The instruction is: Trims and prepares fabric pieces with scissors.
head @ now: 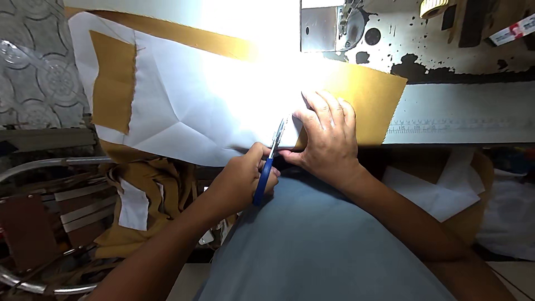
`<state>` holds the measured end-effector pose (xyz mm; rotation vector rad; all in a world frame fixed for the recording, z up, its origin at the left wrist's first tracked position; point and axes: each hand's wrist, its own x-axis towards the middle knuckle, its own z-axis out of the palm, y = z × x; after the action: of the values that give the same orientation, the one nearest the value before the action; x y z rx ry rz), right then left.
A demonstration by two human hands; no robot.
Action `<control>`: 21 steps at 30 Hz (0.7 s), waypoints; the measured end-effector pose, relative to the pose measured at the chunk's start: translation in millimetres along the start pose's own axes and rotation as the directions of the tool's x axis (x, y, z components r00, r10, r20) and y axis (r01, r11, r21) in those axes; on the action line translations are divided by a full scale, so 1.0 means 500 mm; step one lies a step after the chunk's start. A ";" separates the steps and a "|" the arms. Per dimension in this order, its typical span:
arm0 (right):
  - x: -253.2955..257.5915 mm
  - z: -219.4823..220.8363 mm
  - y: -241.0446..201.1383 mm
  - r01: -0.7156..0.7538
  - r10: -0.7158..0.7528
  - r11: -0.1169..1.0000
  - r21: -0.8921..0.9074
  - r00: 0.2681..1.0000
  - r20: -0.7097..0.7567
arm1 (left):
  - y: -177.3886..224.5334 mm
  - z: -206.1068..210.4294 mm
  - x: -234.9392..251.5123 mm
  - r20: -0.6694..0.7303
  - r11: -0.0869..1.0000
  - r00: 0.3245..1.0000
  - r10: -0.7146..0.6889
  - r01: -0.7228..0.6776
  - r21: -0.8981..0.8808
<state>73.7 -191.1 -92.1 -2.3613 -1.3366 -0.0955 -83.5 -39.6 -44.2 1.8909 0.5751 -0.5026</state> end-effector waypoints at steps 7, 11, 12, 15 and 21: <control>0.001 0.002 0.000 -0.005 0.005 1.000 0.003 1.000 -0.012 | 0.001 0.009 0.000 -0.040 1.000 0.999 0.010 -0.011 -0.016; 0.002 -0.011 0.002 -0.007 0.004 0.998 0.064 0.999 0.045 | -0.001 -0.022 -0.038 0.069 0.997 0.997 0.034 -0.029 -0.072; 0.007 -0.025 0.007 -0.008 -0.002 0.995 0.103 0.995 0.102 | -0.001 -0.047 -0.058 0.091 0.997 0.994 0.062 -0.057 -0.048; 0.043 -0.074 0.038 0.027 -0.068 0.983 0.184 0.973 0.222 | 0.014 -0.142 -0.124 -0.075 0.949 0.996 0.053 -0.027 0.313; 0.111 -0.089 0.069 -0.008 -0.008 0.998 0.056 0.959 0.282 | 0.011 -0.229 -0.002 -0.631 0.721 0.776 -0.015 0.446 0.530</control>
<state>138.7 -179.2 -48.6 -2.3934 -1.4450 0.2870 -72.0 64.5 2.0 2.7123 1.2025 -0.2790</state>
